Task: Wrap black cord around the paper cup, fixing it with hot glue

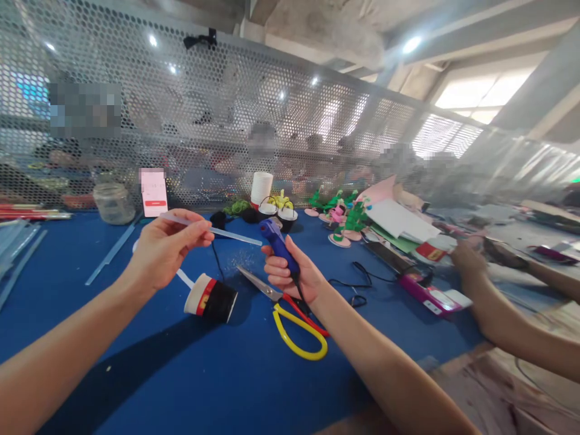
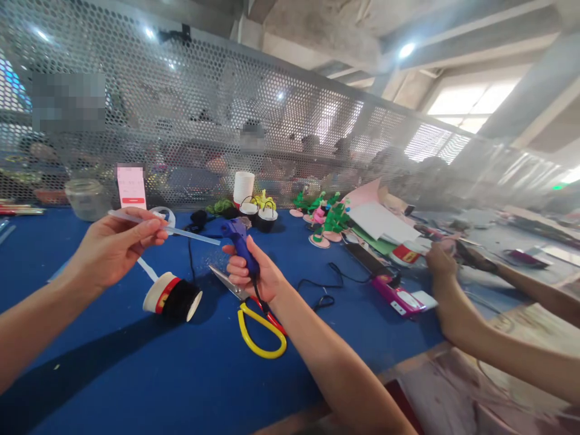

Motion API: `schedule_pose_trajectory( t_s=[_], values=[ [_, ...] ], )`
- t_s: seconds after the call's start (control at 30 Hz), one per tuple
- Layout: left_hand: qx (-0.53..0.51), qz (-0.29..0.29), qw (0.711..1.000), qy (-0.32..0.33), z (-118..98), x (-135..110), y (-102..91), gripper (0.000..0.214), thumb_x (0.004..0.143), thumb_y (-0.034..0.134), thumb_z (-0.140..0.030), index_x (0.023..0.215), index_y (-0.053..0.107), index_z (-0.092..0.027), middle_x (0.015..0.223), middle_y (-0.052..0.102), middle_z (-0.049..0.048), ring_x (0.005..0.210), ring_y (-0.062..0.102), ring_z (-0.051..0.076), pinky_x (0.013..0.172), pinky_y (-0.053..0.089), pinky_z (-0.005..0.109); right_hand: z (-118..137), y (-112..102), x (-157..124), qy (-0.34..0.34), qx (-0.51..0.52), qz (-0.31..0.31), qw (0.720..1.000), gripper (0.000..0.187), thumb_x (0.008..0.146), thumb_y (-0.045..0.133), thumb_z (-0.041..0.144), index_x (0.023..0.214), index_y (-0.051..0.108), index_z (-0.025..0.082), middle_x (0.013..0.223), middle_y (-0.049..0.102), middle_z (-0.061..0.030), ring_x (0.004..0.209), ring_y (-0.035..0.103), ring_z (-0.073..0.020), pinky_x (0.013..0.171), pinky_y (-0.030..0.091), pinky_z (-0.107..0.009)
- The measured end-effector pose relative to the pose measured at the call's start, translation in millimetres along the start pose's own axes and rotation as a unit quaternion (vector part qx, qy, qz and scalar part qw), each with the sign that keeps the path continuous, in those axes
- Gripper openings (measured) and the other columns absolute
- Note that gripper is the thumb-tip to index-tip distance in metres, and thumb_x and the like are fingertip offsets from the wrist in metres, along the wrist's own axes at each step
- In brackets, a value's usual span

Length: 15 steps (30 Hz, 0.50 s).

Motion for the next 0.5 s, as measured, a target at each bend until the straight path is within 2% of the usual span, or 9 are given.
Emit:
schedule_pose_trajectory(
  t_s=[0.13,0.27,0.5],
  values=[
    [0.067,-0.003,0.993,0.096,-3.9,-11.7,11.5,0.01,0.061,0.063,-0.014,0.069,0.06,-0.017,0.06,0.061,-0.0033,0.053,0.059,0.009,0.053,0.05,0.02,-0.8,1.6,-2.8,0.003,0.002,-0.023,1.0,0.049,0.086,0.022,0.039,0.083,0.055,0.003,0.045,0.022,0.0081,0.035,0.02,-0.0021,0.029,0.021,-0.009],
    [0.133,-0.032,0.974,0.18,-12.8,-17.7,10.5,0.008,0.065,0.06,-0.014,0.071,0.06,-0.019,0.062,0.06,-0.0031,0.055,0.059,0.01,0.055,0.05,0.023,-1.3,2.5,-4.0,0.009,-0.01,-0.033,0.999,0.05,0.086,0.021,0.039,0.079,0.057,0.004,0.043,0.019,0.0087,0.033,0.014,-0.0026,0.026,0.018,-0.009],
    [0.177,-0.024,0.961,0.213,-13.8,-19.7,11.1,0.008,0.068,0.057,-0.016,0.073,0.059,-0.021,0.065,0.058,-0.0028,0.057,0.059,0.011,0.055,0.05,0.023,-5.2,-0.7,-2.0,0.006,-0.066,-0.017,0.998,0.043,0.084,0.029,0.037,0.079,0.059,0.007,0.042,0.025,0.0075,0.035,0.016,-0.003,0.028,0.019,-0.01]
  ],
)
Point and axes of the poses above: each hand's wrist, its own x-axis towards the middle knuckle, its own y-axis out of the palm, z = x × y, the point moved 5 cm from there along x, towards the middle knuckle
